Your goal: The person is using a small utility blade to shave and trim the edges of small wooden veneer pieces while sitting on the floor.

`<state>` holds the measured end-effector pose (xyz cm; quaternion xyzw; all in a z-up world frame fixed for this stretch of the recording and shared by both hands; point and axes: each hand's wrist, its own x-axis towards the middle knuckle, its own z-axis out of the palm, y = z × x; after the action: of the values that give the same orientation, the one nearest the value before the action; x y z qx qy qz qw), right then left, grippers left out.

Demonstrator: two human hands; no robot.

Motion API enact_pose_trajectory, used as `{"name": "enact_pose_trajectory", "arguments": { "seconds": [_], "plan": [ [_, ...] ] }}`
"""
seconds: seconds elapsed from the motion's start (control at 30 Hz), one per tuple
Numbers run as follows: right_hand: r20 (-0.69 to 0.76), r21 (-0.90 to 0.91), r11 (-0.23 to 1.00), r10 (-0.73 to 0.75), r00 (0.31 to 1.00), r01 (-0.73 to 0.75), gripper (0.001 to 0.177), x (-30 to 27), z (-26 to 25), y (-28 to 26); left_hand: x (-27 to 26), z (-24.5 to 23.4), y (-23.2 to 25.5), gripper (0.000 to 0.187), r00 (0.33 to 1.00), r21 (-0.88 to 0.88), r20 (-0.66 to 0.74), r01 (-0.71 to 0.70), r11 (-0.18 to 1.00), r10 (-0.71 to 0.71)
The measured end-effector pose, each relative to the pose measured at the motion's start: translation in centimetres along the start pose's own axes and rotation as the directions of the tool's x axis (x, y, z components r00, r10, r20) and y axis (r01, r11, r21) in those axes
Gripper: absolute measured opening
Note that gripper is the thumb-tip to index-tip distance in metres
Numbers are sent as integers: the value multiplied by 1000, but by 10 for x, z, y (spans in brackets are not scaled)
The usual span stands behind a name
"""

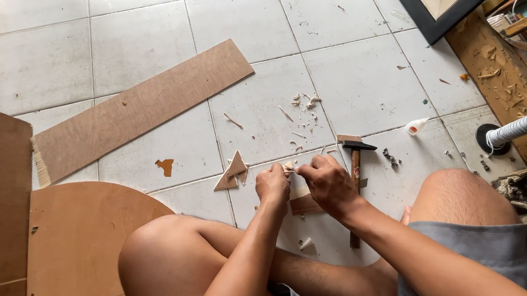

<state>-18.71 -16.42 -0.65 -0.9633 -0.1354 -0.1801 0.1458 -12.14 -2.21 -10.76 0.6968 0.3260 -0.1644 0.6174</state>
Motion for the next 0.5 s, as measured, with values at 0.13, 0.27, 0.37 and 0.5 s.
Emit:
{"name": "enact_pose_trajectory", "arguments": {
  "seconds": [0.13, 0.27, 0.37, 0.5],
  "plan": [
    [-4, 7, 1000, -7, 1000, 7, 21, 5, 16, 6, -5, -2, 3, 35, 1000, -11, -9, 3, 1000, -3],
    [-32, 18, 1000, -22, 999, 23, 18, 6, 28, 14, 2, 0, 2, 34, 1000, -10, -7, 10, 1000, -10],
    [11, 7, 1000, 1, 1000, -1, 16, 8, 33, 16, -4, -1, 6, 34, 1000, -18, 9, 9, 1000, -9],
    [119, 107, 987, 107, 987, -120, 12, 16, 27, 9, -17, -10, 17, 32, 1000, -69, 29, -4, 998, 6]
  ]
}}
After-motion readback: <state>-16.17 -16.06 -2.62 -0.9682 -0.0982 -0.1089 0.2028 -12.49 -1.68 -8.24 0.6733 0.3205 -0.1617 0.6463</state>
